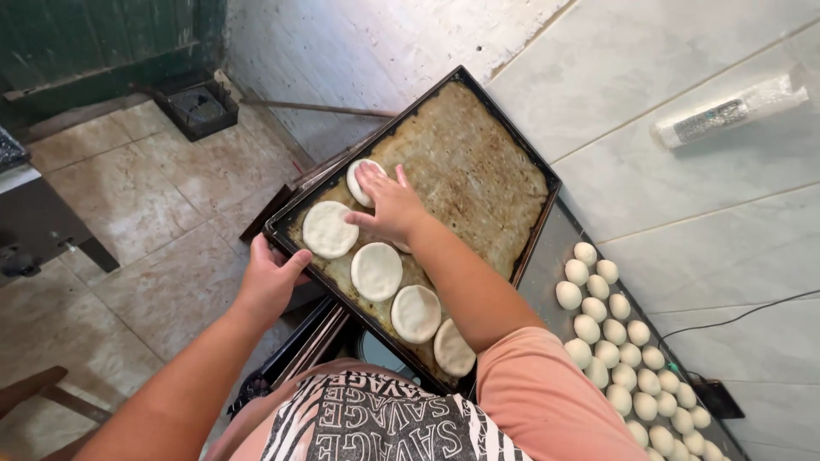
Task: Placing dough balls on a baking tray and flattening them by hand
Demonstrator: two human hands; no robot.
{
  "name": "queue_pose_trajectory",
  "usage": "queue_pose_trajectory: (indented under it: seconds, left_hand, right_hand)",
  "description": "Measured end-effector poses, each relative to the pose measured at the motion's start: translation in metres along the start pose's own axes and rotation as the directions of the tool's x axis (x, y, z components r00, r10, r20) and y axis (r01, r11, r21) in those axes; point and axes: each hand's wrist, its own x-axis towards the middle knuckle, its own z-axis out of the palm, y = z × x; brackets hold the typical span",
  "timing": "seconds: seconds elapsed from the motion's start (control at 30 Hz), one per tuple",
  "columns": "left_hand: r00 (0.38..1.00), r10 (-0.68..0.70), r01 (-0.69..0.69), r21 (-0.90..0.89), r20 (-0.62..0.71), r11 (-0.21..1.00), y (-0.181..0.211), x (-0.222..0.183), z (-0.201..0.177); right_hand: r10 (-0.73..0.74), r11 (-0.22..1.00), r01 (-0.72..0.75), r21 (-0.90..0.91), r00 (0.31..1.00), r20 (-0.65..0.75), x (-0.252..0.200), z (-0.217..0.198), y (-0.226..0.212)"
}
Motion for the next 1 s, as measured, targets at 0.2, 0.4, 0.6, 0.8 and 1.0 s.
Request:
queue_pose_trajectory:
  seconds: [0.2,0.4,0.6,0.8,1.0]
  left_hand:
    - [1.0,0.002,-0.002,-0.013,-0.029,1.0,-0.008,0.007,-0.004]
    - [1.0,0.019,-0.019,-0.014,-0.015,1.0,-0.005,0.007,-0.005]
    - [1.0,-0.009,0.009,0.011,-0.023,1.0,0.001,-0.002,-0.001]
    - [1.0,-0.007,0.007,0.01,-0.02,1.0,0.003,-0.003,-0.001]
    - [1.0,0.014,-0.014,-0.009,-0.018,1.0,0.007,-0.003,0.001]
  right_hand:
    - [-0.018,0.993,0.025,0.113,0.998,-0.065,-0.015,-0.023,0.013]
    - [0.093,0.986,-0.097,0.134,0.995,0.033,-0.028,-0.011,0.032]
    - [0.081,0.996,-0.081,-0.022,0.997,0.006,-0.054,-0.002,0.015]
    - [0.051,0.998,-0.05,-0.04,0.998,0.042,-0.057,-0.006,-0.008]
    - [0.033,0.999,-0.032,-0.039,0.999,0.024,-0.053,-0.027,-0.022]
